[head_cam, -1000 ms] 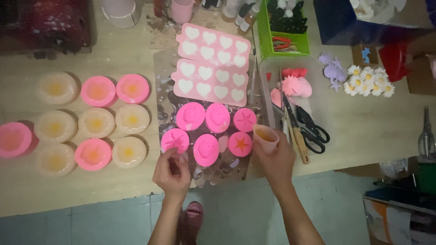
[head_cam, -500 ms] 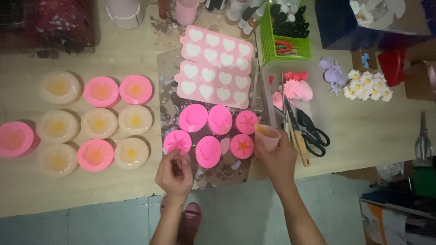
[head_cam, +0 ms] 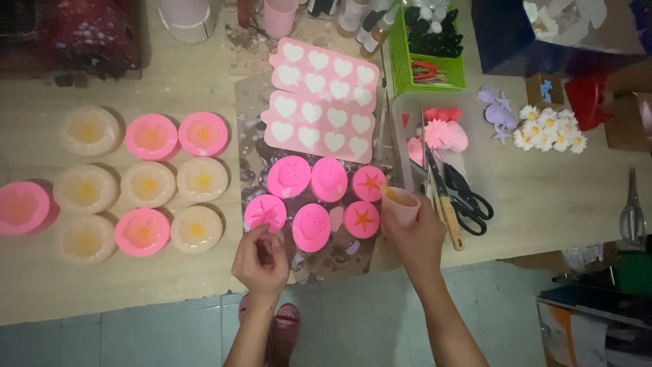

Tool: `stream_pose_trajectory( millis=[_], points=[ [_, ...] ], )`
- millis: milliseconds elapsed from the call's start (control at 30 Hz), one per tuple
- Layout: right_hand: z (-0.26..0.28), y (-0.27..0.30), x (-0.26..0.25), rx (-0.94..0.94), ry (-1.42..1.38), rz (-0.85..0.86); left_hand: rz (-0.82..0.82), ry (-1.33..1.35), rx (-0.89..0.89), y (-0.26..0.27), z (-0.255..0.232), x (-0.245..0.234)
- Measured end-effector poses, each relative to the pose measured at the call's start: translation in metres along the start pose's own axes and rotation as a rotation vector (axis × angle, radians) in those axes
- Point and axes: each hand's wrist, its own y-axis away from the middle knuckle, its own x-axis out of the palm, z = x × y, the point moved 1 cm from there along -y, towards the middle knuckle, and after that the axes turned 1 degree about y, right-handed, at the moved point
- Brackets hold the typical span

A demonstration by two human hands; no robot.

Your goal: Pouring melted wax into various molds and preparing candle components.

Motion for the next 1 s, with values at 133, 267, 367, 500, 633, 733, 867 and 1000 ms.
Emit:
stream_pose_trajectory(
  millis=[133, 267, 367, 500, 633, 733, 867, 1000],
  points=[
    [0.004, -0.001, -0.001, 0.022, 0.034, -0.002, -0.002, 0.008, 0.0, 0.0, 0.0, 0.0],
    [0.004, 0.0, -0.001, -0.028, 0.004, 0.004, 0.003, 0.007, -0.003, 0.001, 0.002, 0.0],
    [0.001, 0.0, 0.0, -0.045, -0.033, -0.01, 0.006, 0.003, -0.004, 0.0, 0.001, 0.0],
    [-0.002, -0.001, 0.001, -0.059, 0.004, -0.017, -0.005, 0.014, -0.011, 0.001, -0.001, 0.0],
    [0.001, 0.0, 0.0, -0.008, 0.046, 0.015, -0.015, 0.004, 0.015, 0.001, 0.002, 0.0],
    [-0.002, 0.002, 0.001, -0.013, -0.051, -0.041, -0.022, 0.0, 0.031, 0.003, 0.005, 0.001],
    [-0.015, 0.005, 0.004, -0.119, -0.178, -0.128, -0.063, 0.017, 0.004, 0.004, 0.003, 0.001],
    [-0.025, 0.009, 0.004, -0.194, -0.307, -0.132, -0.102, 0.014, -0.004, 0.005, 0.006, -0.001]
  ],
)
